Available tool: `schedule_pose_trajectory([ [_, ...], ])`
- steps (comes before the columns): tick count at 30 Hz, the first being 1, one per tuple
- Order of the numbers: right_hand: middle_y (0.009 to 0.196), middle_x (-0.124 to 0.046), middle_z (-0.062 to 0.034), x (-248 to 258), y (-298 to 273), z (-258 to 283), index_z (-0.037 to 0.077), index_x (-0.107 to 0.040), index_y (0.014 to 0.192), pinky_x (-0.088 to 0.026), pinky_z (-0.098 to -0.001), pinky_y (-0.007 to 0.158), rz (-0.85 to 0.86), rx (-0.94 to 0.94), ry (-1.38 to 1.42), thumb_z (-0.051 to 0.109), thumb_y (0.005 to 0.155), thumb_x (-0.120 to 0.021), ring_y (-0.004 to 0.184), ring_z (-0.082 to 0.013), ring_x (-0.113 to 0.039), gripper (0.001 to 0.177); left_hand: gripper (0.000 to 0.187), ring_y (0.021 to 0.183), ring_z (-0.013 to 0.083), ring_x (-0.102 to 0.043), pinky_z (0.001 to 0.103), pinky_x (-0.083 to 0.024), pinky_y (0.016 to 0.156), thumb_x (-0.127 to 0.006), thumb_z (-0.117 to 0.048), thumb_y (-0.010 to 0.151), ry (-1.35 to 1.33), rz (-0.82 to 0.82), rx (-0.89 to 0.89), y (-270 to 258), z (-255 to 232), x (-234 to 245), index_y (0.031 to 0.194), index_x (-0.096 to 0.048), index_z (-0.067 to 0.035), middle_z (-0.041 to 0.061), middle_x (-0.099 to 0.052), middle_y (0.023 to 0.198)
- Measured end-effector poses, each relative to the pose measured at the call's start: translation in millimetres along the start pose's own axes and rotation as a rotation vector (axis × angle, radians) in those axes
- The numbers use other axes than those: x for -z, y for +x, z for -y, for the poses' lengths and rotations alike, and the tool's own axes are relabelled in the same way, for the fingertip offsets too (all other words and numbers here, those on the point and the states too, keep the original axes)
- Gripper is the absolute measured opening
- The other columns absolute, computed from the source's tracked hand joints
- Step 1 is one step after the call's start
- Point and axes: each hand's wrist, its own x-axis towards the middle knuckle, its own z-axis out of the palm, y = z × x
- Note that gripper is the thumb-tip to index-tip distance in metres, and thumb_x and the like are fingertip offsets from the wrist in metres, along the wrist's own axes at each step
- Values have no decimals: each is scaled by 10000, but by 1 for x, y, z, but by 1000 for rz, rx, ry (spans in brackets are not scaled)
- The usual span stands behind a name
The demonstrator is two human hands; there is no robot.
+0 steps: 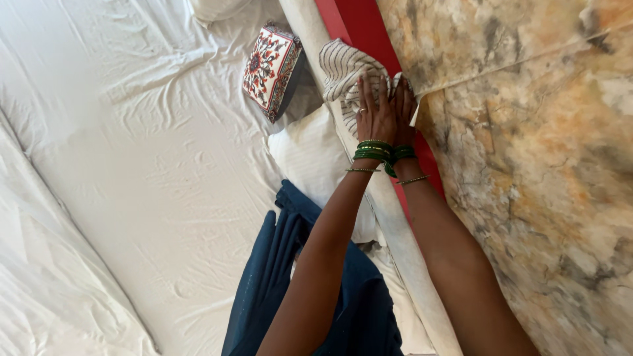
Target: The person wipes the red headboard and the teal footboard of a bed using a striped cloth. They move along the bed, cleaning the edges and corners of the frame.
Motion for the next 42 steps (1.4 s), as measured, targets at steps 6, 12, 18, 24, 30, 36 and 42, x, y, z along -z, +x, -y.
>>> schedule_pose_trajectory([
  [6, 1737, -157, -233, 18, 0, 3, 30, -166, 1693, -207, -532, 1285, 25, 37, 75, 301, 1131, -451, 1612, -372, -154, 686, 610, 1494, 437, -305, 575, -486, 1023, -595, -363, 989, 69, -194, -45, -5, 5, -12, 1548, -403, -212, 191, -178, 1689],
  [12, 1705, -153, -247, 24, 1, 5, 55, -162, 1673, -174, -570, 1267, 5, 39, 169, 408, 1108, -499, 1579, -395, -137, 747, 609, 1378, 464, -412, 559, -504, 1004, -590, -369, 984, 30, -216, -21, -6, 9, -20, 1549, -395, -254, 184, -220, 1671],
  [18, 1731, -149, -228, 1, -1, -3, 39, -159, 1697, -143, -569, 1307, -84, 131, 134, 404, 1156, -486, 1607, -379, -136, 730, 633, 1270, 431, -504, 559, -514, 929, -595, -363, 980, 50, -127, 59, -13, 17, -24, 1564, -367, -277, 168, -420, 1481],
  [24, 1730, -182, -235, -20, 2, -7, -5, -227, 1680, -142, -562, 1305, -140, 185, -14, 283, 1133, -430, 1610, -382, -139, 651, 658, 1093, 437, -601, 523, -540, 855, -575, -316, 969, 145, -120, 11, -15, 22, -26, 1578, -352, -201, 165, -570, 1327],
  [30, 1726, -207, -199, -3, -15, -10, 1, -233, 1667, -115, -481, 1312, -118, 366, -149, 319, 1083, -407, 1610, -325, -146, 687, 612, 1036, 445, -596, 514, -545, 888, -579, -317, 1005, 145, -141, 148, -30, 29, -28, 1540, -379, -99, 218, -554, 1226],
  [36, 1737, -202, -118, 8, -70, -18, 53, -231, 1670, -104, -429, 1309, -261, 305, -170, 334, 1117, -375, 1610, -243, -148, 637, 536, 1052, 468, -593, 550, -508, 873, -610, -271, 978, -64, -220, 191, -94, 5, -20, 1469, -465, -111, 220, -539, 1186],
  [42, 1713, -253, -164, 28, -137, -40, 18, -257, 1651, -179, -429, 1314, -144, 233, -91, 256, 1114, -377, 1595, -278, -236, 600, 518, 1087, 445, -574, 546, -497, 902, -622, -310, 963, -107, -113, 261, -151, -32, -13, 1431, -501, -126, 210, -536, 1212],
])
